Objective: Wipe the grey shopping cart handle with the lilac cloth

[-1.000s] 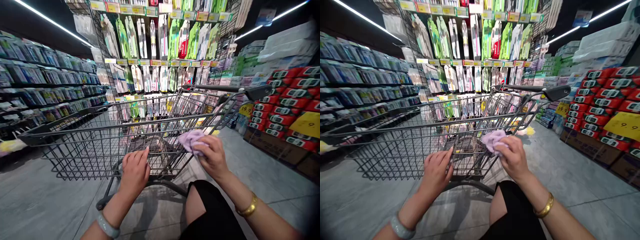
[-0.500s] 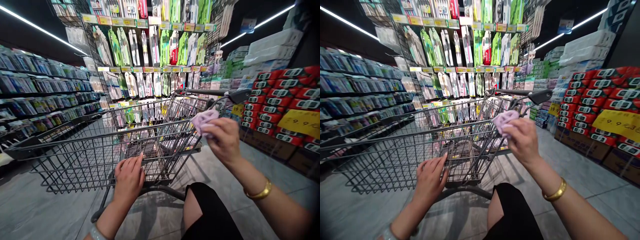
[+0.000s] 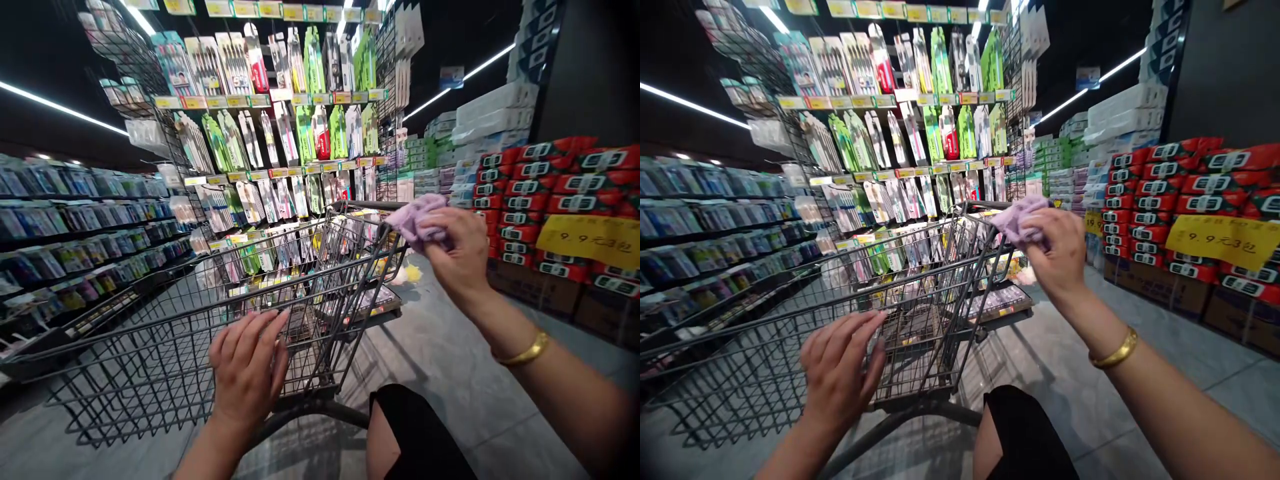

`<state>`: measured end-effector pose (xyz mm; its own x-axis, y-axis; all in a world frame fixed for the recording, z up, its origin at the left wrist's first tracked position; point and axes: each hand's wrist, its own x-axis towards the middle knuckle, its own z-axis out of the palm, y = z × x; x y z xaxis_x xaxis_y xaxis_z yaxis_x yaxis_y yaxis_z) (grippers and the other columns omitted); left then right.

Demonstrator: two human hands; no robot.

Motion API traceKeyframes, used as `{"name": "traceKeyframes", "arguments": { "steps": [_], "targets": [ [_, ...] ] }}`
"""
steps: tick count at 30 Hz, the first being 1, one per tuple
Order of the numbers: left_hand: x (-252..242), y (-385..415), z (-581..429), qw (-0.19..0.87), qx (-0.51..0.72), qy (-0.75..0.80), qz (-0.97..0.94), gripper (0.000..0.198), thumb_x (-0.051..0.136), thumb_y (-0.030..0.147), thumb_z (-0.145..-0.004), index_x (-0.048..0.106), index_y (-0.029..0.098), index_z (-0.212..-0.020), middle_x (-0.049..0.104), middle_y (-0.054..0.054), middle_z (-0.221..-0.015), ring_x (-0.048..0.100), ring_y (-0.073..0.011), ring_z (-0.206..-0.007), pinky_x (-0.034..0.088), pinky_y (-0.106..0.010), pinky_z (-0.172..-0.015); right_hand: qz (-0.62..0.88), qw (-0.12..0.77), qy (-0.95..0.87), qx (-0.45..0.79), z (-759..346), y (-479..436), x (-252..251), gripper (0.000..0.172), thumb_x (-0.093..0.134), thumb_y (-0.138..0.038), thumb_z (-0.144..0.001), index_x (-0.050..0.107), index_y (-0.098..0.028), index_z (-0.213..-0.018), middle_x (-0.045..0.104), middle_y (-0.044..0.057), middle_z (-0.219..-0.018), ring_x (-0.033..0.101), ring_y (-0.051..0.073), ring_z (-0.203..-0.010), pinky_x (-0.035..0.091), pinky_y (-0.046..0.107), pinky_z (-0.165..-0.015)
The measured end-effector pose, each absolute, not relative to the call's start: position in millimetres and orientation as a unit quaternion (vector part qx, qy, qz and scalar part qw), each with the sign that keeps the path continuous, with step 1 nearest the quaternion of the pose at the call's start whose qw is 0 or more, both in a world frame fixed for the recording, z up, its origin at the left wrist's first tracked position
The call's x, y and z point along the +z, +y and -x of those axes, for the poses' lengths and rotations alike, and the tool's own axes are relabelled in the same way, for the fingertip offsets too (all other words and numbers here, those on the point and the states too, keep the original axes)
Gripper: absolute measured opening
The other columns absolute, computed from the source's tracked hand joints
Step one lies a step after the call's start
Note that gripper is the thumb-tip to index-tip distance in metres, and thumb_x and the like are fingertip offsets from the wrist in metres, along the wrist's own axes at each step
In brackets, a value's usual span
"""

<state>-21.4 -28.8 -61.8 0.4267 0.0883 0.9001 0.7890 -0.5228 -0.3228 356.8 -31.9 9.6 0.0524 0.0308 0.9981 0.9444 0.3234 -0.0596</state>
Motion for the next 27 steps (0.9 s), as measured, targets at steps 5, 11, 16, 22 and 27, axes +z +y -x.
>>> {"name": "traceKeyframes", "arguments": {
  "steps": [5, 11, 16, 22, 27],
  "targets": [
    [3, -14, -13, 0.383, -0.41, -0.28, 0.779, 0.039, 0.057, 0.026, -0.093, 0.058, 0.019, -0.132, 0.067, -0.01, -0.124, 0.057, -0.0281, -0.118, 0.038, -0.046, -0.105, 0.422, 0.438, -0.668, -0.429, -346, -40, 16, 0.024, 0.066, -0.019, -0.083, 0.068, -0.032, -0.103, 0.071, -0.001, -0.117, 0.057, 0.027, -0.118, 0.043, 0.047, -0.101],
    [38, 14, -49, 0.278, -0.217, -0.417, 0.837, 0.058, 0.026, 0.058, -0.101, 0.068, 0.018, -0.104, 0.07, -0.012, -0.097, 0.063, -0.0275, -0.092, 0.046, -0.04, -0.08, 0.432, 0.565, -0.588, -0.385, -354, -29, 39, 0.025, 0.062, -0.014, -0.081, 0.066, -0.026, -0.103, 0.072, 0.003, -0.113, 0.057, 0.027, -0.126, 0.042, 0.054, -0.111],
    [27, 23, -53, 0.219, -0.139, -0.5, 0.827, 0.071, 0.019, 0.072, -0.095, 0.066, 0.019, -0.088, 0.069, -0.009, -0.076, 0.065, -0.0239, -0.071, 0.039, -0.031, -0.061, 0.314, 0.482, -0.738, -0.352, -291, -16, 0, 0.028, 0.059, -0.013, -0.086, 0.064, -0.028, -0.109, 0.069, 0.003, -0.121, 0.059, 0.023, -0.125, 0.044, 0.053, -0.114],
    [28, 16, -39, 0.227, -0.141, -0.506, 0.82, 0.068, 0.021, 0.069, -0.097, 0.067, 0.019, -0.087, 0.07, -0.009, -0.075, 0.067, -0.0242, -0.072, 0.036, -0.029, -0.059, 0.232, 0.384, -0.792, -0.414, -279, -22, -19, 0.023, 0.063, -0.012, -0.087, 0.069, -0.029, -0.101, 0.071, 0.001, -0.116, 0.058, 0.023, -0.124, 0.051, 0.048, -0.108],
    [30, 3, -26, 0.223, -0.138, -0.518, 0.814, 0.063, 0.025, 0.066, -0.098, 0.065, 0.02, -0.085, 0.07, -0.008, -0.075, 0.065, -0.0233, -0.069, 0.03, -0.029, -0.057, 0.315, 0.479, -0.703, -0.421, -331, -44, -8, 0.032, 0.069, -0.011, -0.082, 0.07, -0.038, -0.099, 0.071, -0.003, -0.11, 0.06, 0.024, -0.119, 0.053, 0.047, -0.101]
  ]
}}
